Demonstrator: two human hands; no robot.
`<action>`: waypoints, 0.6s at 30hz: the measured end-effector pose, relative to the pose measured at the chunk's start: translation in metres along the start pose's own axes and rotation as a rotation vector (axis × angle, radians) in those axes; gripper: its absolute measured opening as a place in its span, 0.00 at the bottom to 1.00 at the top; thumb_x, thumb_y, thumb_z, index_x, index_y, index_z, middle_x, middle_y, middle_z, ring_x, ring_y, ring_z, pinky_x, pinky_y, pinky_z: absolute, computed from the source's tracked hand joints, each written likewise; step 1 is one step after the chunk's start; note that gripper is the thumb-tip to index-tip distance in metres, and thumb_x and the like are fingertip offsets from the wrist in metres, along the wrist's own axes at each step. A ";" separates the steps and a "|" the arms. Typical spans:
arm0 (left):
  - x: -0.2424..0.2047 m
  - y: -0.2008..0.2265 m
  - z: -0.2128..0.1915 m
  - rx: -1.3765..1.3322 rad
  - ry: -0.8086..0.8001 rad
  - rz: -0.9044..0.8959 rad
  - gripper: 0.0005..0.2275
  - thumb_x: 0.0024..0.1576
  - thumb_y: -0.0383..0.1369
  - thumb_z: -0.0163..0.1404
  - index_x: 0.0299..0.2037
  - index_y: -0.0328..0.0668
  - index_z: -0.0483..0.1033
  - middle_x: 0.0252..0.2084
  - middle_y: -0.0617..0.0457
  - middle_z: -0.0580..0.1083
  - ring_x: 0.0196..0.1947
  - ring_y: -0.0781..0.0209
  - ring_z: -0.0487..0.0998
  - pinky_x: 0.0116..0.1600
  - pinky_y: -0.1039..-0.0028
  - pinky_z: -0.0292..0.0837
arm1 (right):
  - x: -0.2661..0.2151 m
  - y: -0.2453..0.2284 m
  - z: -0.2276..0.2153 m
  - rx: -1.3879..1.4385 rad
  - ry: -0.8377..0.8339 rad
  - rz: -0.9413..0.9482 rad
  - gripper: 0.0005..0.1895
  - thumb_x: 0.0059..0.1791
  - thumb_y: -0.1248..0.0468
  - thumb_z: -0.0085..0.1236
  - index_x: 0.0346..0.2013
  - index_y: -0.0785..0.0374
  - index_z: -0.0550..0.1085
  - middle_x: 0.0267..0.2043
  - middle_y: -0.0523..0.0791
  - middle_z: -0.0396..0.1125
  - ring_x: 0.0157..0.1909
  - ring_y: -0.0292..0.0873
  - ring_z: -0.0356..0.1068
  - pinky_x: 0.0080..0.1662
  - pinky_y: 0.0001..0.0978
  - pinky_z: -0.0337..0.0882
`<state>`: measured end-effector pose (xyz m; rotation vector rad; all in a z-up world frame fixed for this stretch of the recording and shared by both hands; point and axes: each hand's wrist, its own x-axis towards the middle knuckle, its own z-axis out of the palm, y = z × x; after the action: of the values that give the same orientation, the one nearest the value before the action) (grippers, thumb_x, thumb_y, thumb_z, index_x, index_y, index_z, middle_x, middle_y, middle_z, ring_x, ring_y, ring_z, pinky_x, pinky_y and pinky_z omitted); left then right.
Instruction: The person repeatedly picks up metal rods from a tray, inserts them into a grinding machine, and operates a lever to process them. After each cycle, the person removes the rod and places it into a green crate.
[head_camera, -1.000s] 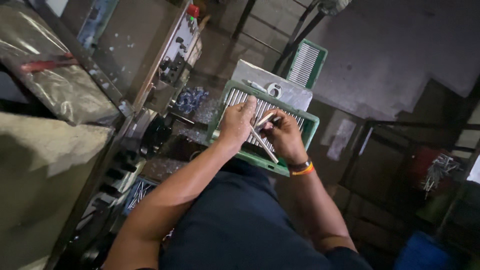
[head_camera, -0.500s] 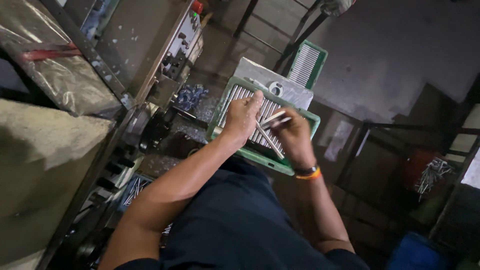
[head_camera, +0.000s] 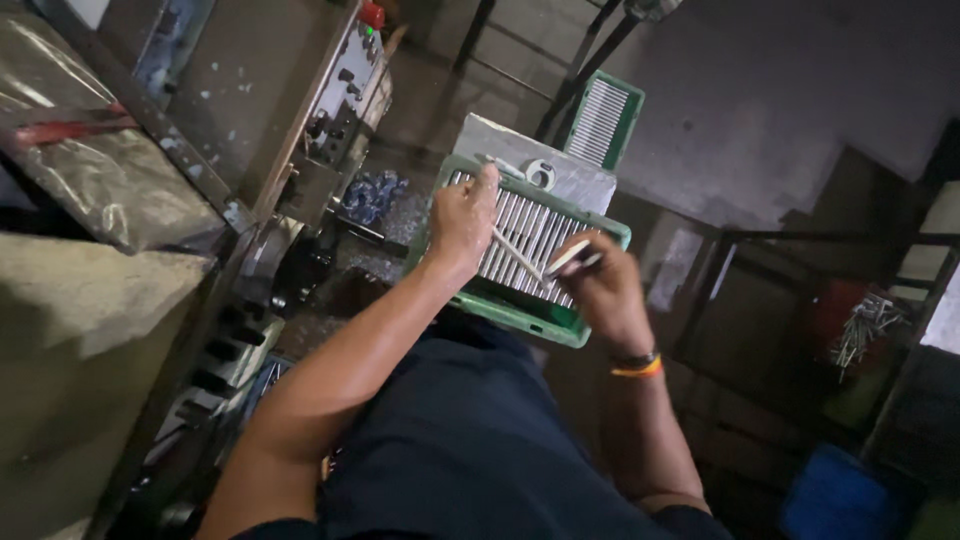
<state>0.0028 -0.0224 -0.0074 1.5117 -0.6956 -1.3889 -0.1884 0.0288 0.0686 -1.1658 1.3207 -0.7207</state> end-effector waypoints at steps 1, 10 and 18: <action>0.000 0.001 0.000 0.070 0.029 0.005 0.25 0.62 0.47 0.50 0.15 0.39 0.69 0.15 0.59 0.66 0.18 0.69 0.65 0.25 0.68 0.60 | -0.004 0.002 0.004 0.029 -0.028 -0.006 0.09 0.52 0.78 0.49 0.39 0.64 0.72 0.35 0.38 0.68 0.36 0.29 0.65 0.36 0.21 0.67; 0.005 -0.002 -0.001 -0.081 -0.084 -0.104 0.22 0.63 0.44 0.51 0.17 0.44 0.66 0.17 0.62 0.63 0.18 0.69 0.58 0.24 0.68 0.51 | -0.018 0.008 -0.005 0.131 0.033 -0.054 0.07 0.54 0.77 0.49 0.40 0.62 0.72 0.35 0.38 0.68 0.35 0.29 0.65 0.36 0.21 0.67; 0.007 -0.004 0.009 0.053 -0.070 -0.030 0.25 0.64 0.45 0.50 0.13 0.44 0.65 0.15 0.62 0.62 0.16 0.72 0.59 0.23 0.71 0.52 | -0.009 0.019 0.019 0.296 0.007 0.051 0.14 0.47 0.81 0.44 0.40 0.61 0.70 0.35 0.39 0.67 0.32 0.30 0.65 0.32 0.22 0.65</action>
<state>-0.0055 -0.0297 -0.0137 1.5261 -0.7617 -1.4620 -0.1759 0.0472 0.0519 -0.8896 1.1985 -0.8511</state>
